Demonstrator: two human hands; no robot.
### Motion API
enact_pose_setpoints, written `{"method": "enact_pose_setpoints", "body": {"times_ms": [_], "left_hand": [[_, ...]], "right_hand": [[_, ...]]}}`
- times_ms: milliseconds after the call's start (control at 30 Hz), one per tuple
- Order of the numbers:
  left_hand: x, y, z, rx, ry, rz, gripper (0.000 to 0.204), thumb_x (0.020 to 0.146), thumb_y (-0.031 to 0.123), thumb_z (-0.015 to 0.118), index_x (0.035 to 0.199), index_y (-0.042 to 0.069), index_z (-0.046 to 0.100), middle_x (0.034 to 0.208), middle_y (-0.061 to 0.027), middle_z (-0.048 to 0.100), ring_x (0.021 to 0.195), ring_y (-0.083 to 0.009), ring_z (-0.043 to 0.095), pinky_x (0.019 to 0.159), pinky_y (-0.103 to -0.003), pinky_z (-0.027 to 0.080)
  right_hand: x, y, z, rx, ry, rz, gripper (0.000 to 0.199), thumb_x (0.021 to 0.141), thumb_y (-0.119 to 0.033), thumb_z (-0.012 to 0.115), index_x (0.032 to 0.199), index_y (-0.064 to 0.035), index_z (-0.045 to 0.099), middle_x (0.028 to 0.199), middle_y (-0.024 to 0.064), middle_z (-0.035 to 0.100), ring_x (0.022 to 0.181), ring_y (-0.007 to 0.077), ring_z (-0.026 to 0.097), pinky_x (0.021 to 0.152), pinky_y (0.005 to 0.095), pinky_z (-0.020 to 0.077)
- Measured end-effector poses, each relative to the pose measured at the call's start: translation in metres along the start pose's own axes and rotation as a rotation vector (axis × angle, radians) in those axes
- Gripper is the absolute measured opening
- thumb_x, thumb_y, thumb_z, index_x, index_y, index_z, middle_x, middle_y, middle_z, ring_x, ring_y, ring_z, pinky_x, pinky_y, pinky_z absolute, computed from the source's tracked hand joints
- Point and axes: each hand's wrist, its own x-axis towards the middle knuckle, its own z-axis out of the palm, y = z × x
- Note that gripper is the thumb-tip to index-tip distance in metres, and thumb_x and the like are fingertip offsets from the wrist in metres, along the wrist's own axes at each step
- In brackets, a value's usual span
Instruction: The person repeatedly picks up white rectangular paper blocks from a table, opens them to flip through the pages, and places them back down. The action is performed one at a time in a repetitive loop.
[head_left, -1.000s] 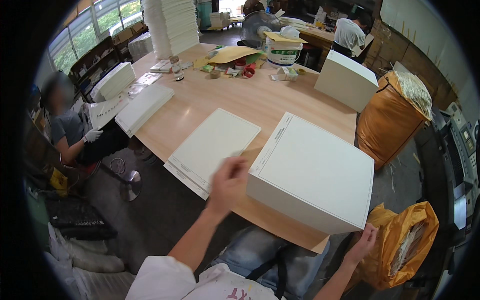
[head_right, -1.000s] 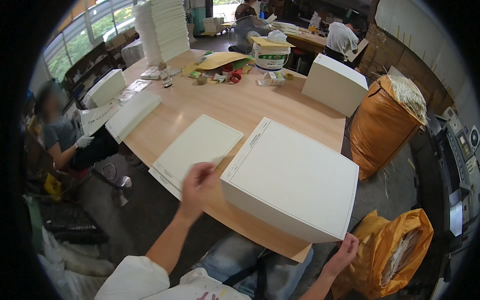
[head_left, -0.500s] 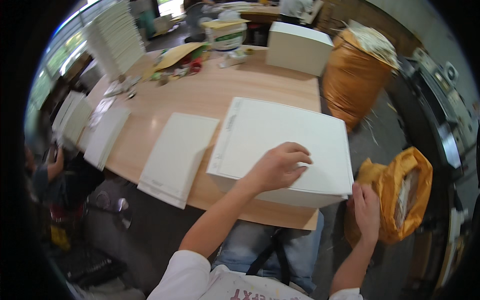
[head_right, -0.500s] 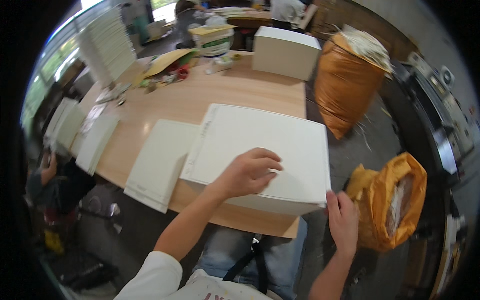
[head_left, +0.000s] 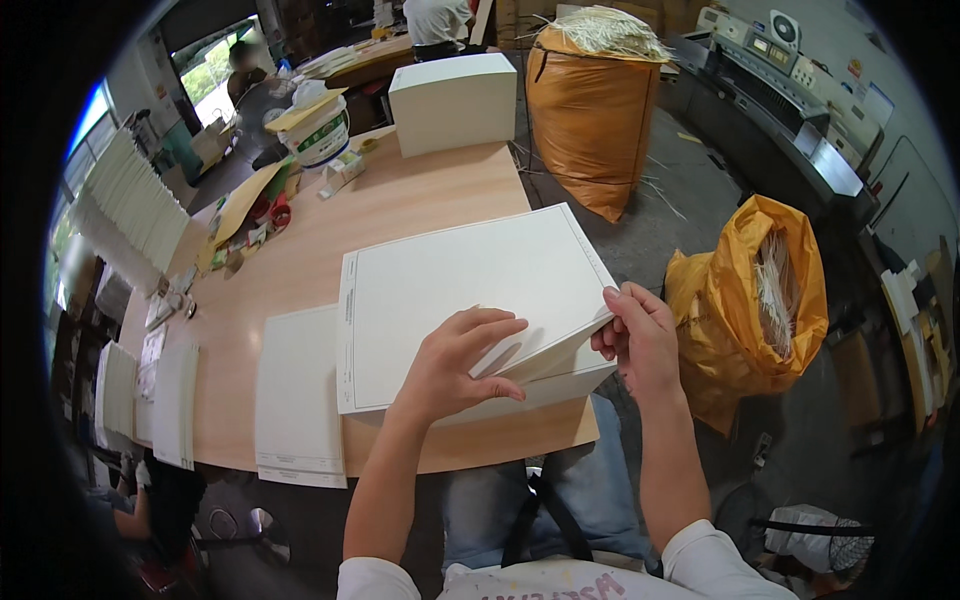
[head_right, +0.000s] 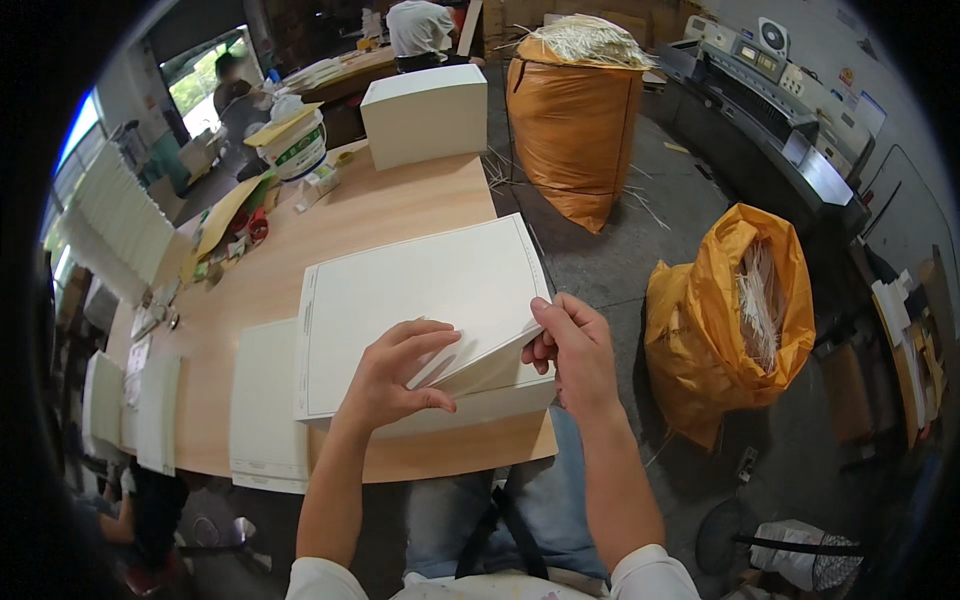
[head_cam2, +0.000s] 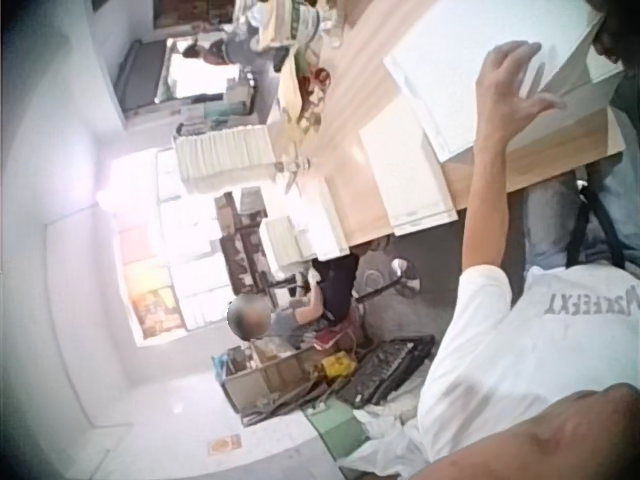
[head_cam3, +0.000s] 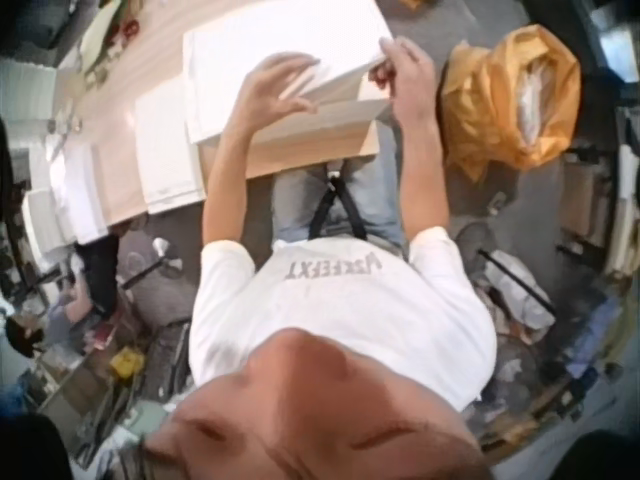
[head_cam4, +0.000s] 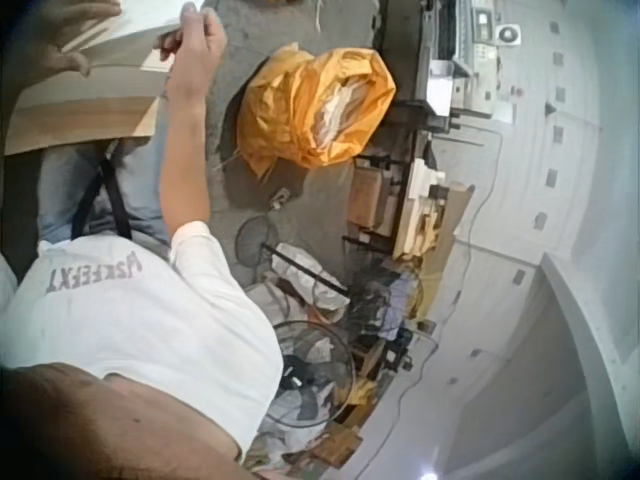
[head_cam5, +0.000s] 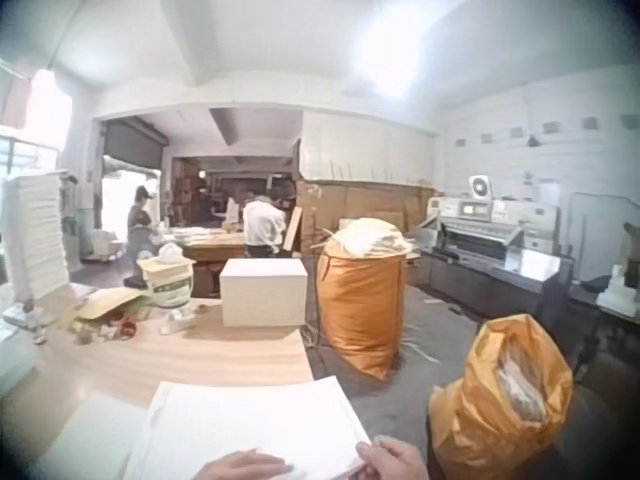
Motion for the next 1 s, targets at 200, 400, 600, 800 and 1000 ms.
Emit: {"method": "enact_pose_setpoints", "body": {"times_ms": [200, 400, 600, 800, 1000], "left_hand": [[-0.006, -0.011, -0.002, -0.083, -0.015, -0.088, 0.065, 0.075, 0.018, 0.098, 0.135, 0.006, 0.075, 0.14, -0.0141, 0.071, 0.12, -0.03, 0.072, 0.115, -0.042, 0.05], [-0.005, -0.001, 0.009, -0.242, 0.163, -0.169, 0.043, 0.098, 0.0, 0.071, 0.141, 0.006, 0.07, 0.144, -0.0148, 0.069, 0.123, -0.0275, 0.07, 0.113, -0.039, 0.05], [0.001, 0.005, 0.002, 0.004, 0.012, 0.053, 0.056, 0.086, 0.012, 0.09, 0.139, 0.007, 0.071, 0.141, -0.014, 0.068, 0.125, -0.03, 0.067, 0.105, -0.038, 0.054], [0.0, 0.003, 0.001, -0.077, 0.025, -0.012, 0.057, 0.086, 0.012, 0.09, 0.139, 0.005, 0.07, 0.137, -0.015, 0.07, 0.125, -0.0289, 0.067, 0.107, -0.039, 0.053], [-0.002, -0.002, 0.001, -0.082, 0.054, -0.022, 0.041, 0.103, -0.006, 0.059, 0.139, 0.01, 0.07, 0.148, -0.0162, 0.065, 0.134, -0.034, 0.063, 0.109, -0.041, 0.053]], "right_hand": [[0.002, 0.003, 0.004, 0.066, -0.042, -0.026, 0.037, 0.107, -0.025, 0.068, 0.076, -0.0129, 0.052, 0.066, -0.001, 0.056, 0.059, 0.0111, 0.063, 0.052, 0.026, 0.0433], [0.006, 0.014, 0.011, -0.497, 0.059, -0.348, 0.037, 0.108, -0.026, 0.066, 0.075, -0.0124, 0.054, 0.064, -0.002, 0.053, 0.058, 0.0105, 0.06, 0.052, 0.0266, 0.0442], [0.005, 0.001, 0.016, 0.026, 0.008, -0.065, 0.038, 0.108, -0.024, 0.065, 0.074, -0.0127, 0.05, 0.064, -0.0012, 0.054, 0.055, 0.0105, 0.059, 0.05, 0.0256, 0.0427], [0.005, 0.006, 0.01, -0.18, 0.028, -0.17, 0.041, 0.107, -0.029, 0.068, 0.074, -0.0119, 0.054, 0.063, -0.0031, 0.054, 0.057, 0.0097, 0.06, 0.051, 0.0265, 0.0442], [0.004, 0.0, 0.02, -0.042, 0.033, -0.094, 0.039, 0.107, -0.026, 0.068, 0.073, -0.0105, 0.056, 0.063, -0.002, 0.056, 0.055, 0.0099, 0.06, 0.049, 0.027, 0.0434]]}}
